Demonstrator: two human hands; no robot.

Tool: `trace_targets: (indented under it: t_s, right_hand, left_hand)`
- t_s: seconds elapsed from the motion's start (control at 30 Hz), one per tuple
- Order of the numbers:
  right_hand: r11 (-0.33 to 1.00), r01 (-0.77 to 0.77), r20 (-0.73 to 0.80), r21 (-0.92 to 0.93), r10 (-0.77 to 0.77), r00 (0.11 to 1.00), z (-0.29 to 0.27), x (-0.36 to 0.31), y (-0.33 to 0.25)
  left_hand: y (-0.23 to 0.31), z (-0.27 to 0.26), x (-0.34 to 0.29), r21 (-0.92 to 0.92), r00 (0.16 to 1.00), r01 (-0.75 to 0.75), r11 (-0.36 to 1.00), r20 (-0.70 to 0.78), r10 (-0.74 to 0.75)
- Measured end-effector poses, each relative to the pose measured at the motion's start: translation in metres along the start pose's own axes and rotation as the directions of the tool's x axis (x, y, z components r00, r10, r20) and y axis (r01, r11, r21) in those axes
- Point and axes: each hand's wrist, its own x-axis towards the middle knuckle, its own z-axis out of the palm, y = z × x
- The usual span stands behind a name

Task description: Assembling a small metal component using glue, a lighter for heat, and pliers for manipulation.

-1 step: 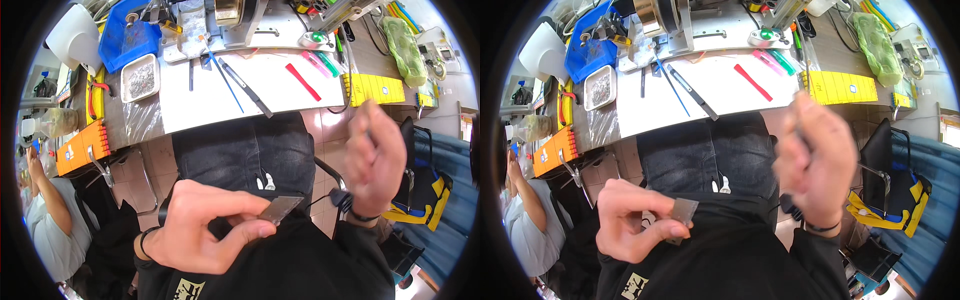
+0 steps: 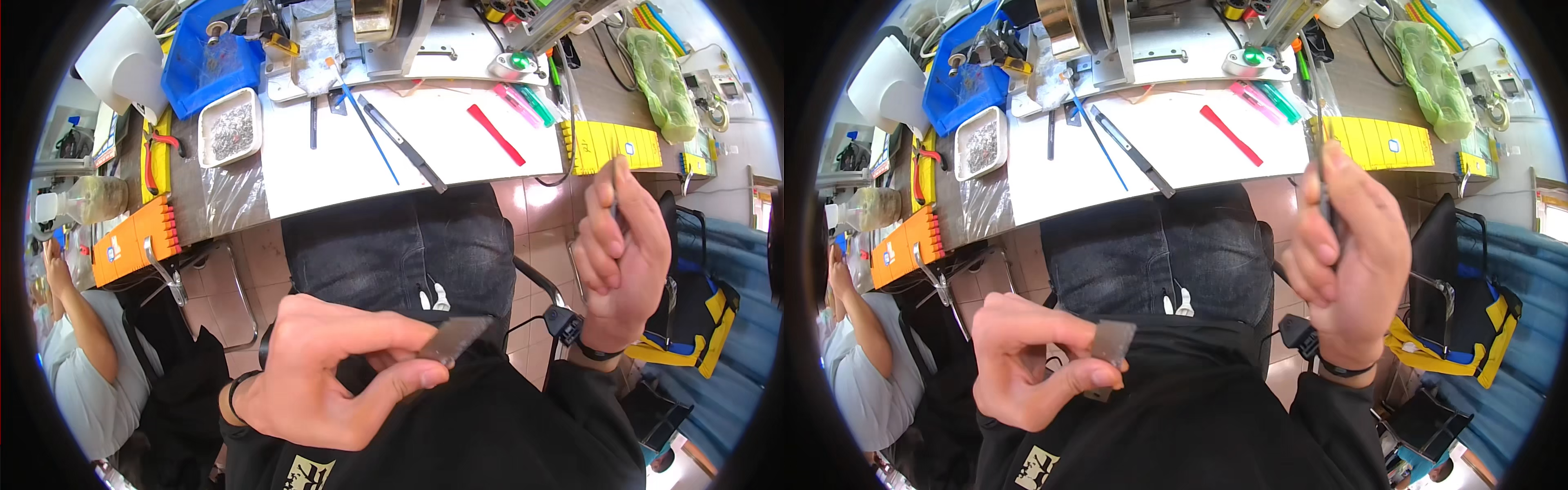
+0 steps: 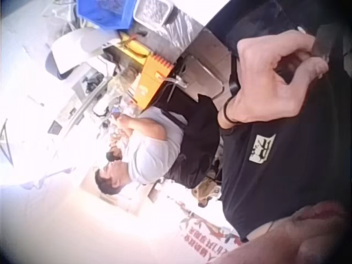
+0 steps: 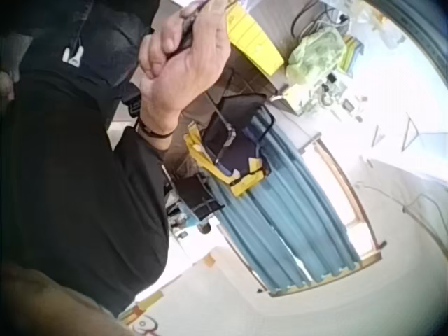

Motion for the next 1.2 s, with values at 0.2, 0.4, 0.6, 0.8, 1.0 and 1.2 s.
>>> trace_targets:
  t_s: [0.2,0.4,0.6,0.8,1.0,1.2]
  right_hand:
    - [0.981,-0.191,0.344,0.028,0.17,0.923,0.012,-0.014,0.022]
    - [0.964,-0.229,0.327,-0.137,0.262,0.908,0.032,-0.022,0.018]
    - [0.96,-0.198,0.215,-0.199,0.24,0.947,0.038,-0.022,0.023]
    - [0.96,-0.208,0.207,-0.188,0.246,0.947,0.037,-0.02,0.028]
    - [0.978,-0.132,0.214,-0.164,0.166,0.963,0.029,-0.021,0.027]
    - [0.916,-0.296,0.36,-0.269,0.381,0.851,0.021,-0.029,0.021]
  left_hand:
    - [-0.004,0.011,0.009,-0.231,0.967,0.135,0.964,-0.182,-0.179]
    - [-0.003,0.015,0.012,-0.065,0.966,0.097,0.993,-0.233,-0.109]
    - [-0.01,0.025,0.012,0.357,0.915,-0.086,0.93,-0.342,0.215]
    - [-0.02,0.035,0.014,0.819,0.817,-0.139,0.556,-0.222,0.532]
    - [-0.016,0.033,0.014,0.746,0.823,-0.107,0.657,-0.305,0.48]
    - [-0.018,0.029,0.014,0.479,0.865,-0.113,0.87,-0.383,0.323]
